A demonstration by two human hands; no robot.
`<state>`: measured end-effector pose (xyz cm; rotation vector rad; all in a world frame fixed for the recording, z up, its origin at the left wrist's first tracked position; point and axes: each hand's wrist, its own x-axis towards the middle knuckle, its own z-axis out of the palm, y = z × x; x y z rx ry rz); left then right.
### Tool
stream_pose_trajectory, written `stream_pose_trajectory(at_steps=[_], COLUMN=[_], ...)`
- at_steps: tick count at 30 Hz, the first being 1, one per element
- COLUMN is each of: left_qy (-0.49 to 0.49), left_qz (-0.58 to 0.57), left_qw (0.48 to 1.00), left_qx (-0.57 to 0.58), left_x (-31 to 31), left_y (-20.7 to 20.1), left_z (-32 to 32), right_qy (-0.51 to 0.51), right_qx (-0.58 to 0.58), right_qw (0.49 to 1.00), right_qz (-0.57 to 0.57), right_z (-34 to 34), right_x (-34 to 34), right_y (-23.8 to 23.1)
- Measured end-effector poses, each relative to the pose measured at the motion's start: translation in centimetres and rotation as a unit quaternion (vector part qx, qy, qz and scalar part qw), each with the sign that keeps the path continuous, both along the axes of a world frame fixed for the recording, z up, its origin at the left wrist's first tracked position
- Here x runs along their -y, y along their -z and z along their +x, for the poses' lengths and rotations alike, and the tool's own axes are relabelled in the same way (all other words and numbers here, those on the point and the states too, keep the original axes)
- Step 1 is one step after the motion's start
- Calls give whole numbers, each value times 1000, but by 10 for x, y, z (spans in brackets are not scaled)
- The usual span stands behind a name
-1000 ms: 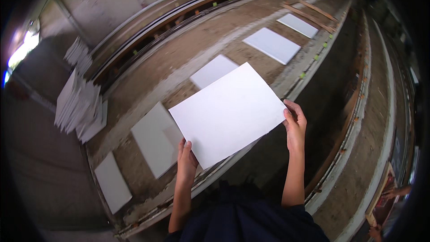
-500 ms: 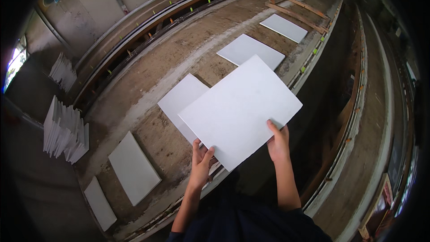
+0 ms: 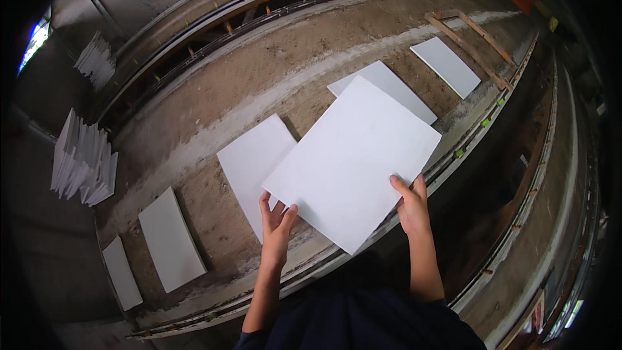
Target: The person places a wooden frame on a conveyor belt and then repeatedly picks up white rectangular sheets from a stack. They place each sheet into the frame, smooth it down with their hands, and then remove the frame to place the sheet on the belt. This process is repeated for multiple sheets.
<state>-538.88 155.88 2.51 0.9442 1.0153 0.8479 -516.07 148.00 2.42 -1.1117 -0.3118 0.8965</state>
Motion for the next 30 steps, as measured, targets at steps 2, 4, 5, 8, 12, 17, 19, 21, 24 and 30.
stream_pose_trajectory(at_steps=[2, 4, 5, 8, 12, 17, 19, 21, 24, 30], left_qy=[-12, -14, -15, -19, 3, 68, 88, 117, 156, 184], left_qz=[17, 47, 62, 90, 96, 95, 101, 113, 115, 193], left_qw=[999, 999, 998, 996, 995, 993, 991, 986, 981, 963], left_qx=[-25, -1, 11, 12, 23, 15, 12, 23, -27, -47], left_x=[7, 14, 18, 32, 60, 74, 78, 78, 72, 46], left_y=[-13, -18, -20, -26, -22, -21, -24, -23, -26, -6], left_z=[18, 38, 51, 108, 198, 320, 364, 402, 446, 529], right_qy=[-7, -16, -20, -24, 11, 79, 104, 122, 138, 132], right_qx=[6, 3, 1, 33, 19, 43, 40, 36, 33, 55], right_qw=[1000, 1000, 1000, 999, 999, 995, 993, 991, 990, 990], right_qz=[-11, -5, -2, 19, 41, 42, 37, 30, 22, -1], right_z=[21, 50, 66, 124, 215, 330, 367, 400, 445, 522], right_x=[1, 4, 6, 21, 53, 94, 105, 111, 111, 87], right_y=[-8, -10, -10, -6, -7, -8, -7, -3, 9, 20])
